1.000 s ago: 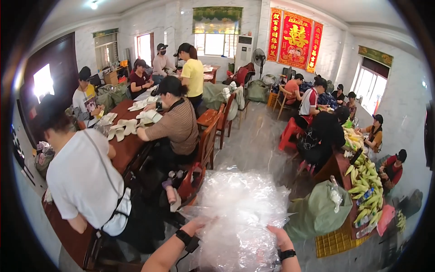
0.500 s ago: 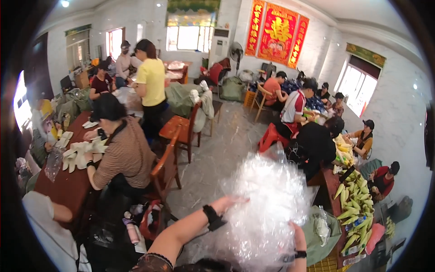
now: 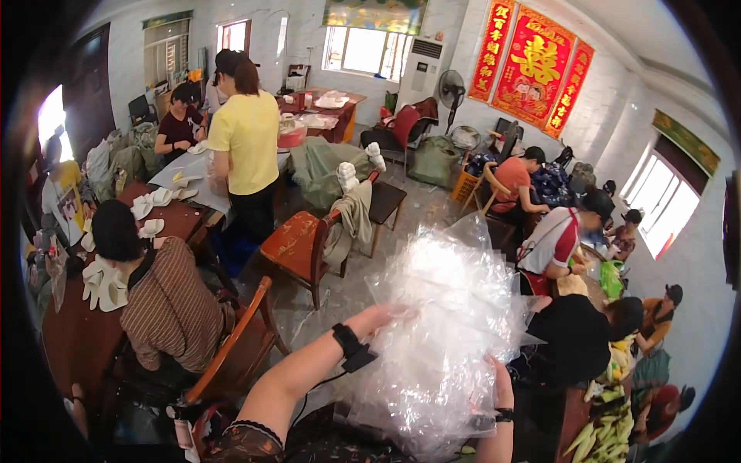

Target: Packing finished slippers and sandals into plastic bags and larger sacks in a shoe manufacturing facility finishing area.

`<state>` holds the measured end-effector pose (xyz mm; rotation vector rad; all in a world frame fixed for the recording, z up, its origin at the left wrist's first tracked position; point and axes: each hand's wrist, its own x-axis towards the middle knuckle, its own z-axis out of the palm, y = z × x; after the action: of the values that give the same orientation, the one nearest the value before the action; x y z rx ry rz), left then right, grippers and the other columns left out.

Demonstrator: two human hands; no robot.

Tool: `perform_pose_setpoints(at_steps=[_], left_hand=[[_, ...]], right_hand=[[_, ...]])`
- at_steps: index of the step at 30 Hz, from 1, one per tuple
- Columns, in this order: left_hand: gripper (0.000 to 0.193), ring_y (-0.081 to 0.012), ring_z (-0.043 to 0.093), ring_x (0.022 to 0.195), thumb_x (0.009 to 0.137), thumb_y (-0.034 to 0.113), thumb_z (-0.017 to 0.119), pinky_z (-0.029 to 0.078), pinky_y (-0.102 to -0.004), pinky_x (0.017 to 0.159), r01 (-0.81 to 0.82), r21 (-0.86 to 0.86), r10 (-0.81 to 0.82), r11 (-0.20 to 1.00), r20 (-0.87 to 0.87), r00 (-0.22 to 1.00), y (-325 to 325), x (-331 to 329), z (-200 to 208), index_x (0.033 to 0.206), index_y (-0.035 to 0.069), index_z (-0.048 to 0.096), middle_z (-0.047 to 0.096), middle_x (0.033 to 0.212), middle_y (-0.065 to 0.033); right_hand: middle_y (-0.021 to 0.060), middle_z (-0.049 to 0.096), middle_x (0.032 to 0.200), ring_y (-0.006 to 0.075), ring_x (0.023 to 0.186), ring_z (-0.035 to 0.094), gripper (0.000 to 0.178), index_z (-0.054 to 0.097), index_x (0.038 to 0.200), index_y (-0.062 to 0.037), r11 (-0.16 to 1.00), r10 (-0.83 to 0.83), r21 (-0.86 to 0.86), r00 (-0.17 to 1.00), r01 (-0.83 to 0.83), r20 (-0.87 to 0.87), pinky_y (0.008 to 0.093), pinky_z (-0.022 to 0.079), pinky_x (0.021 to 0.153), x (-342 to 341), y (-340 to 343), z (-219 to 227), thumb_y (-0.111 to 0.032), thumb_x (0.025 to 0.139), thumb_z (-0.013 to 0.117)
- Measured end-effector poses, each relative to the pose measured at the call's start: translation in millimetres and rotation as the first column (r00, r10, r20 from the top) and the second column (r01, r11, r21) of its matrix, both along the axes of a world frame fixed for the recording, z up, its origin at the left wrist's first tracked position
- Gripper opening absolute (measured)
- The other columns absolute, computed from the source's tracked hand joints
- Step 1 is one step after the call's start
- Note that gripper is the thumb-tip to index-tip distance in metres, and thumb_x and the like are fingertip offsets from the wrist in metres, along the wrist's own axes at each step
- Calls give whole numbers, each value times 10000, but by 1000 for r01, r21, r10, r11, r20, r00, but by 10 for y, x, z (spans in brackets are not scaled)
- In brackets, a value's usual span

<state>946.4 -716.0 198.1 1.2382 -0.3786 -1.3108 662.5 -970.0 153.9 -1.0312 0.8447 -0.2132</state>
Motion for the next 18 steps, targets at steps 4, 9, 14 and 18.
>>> perform_pose_setpoints(at_steps=[4, 9, 14, 18], left_hand=[[450, -180, 554, 1072, 902, 345, 565, 443, -335, 908, -96, -158, 96, 983, -9, 995, -807, 998, 33, 1229, 36, 570, 597, 1186, -82], [453, -178, 551, 1072, 895, 333, 580, 433, -312, 920, 81, -120, -74, 989, 61, 995, -2095, 2237, 126, 1238, 37, 564, 592, 1199, -76], [472, -168, 548, 1084, 877, 310, 614, 430, -307, 925, 138, -175, -137, 975, 19, 990, -3555, 3377, 4, 1253, 33, 547, 585, 1204, -73], [473, -159, 554, 1076, 877, 314, 611, 428, -305, 928, 163, -147, -185, 976, -156, 970, -4604, 4366, 61, 1253, 34, 546, 586, 1204, -69]], right_hand=[[150, 656, 974, 276, 821, 651, 374, 570, 1106, 16, 991, -85, 110, 991, 73, 102, 385, 543, 736, 1089, -731, -23, -270, 865, 571], [149, 654, 965, 275, 807, 648, 392, 579, 1103, 10, 983, -156, 108, 987, 150, 44, 374, 543, 718, 2056, -1724, 196, -277, 836, 596], [144, 641, 992, 291, 870, 626, 460, 559, 1141, 21, 957, -280, 84, 959, 277, 38, 385, 531, 761, 3069, -2876, 255, -291, 809, 632], [100, 640, 991, 230, 888, 601, 391, 582, 1112, 7, 965, -256, -39, 963, 260, 81, 348, 495, 784, 4256, -3723, 843, -286, 852, 595]])
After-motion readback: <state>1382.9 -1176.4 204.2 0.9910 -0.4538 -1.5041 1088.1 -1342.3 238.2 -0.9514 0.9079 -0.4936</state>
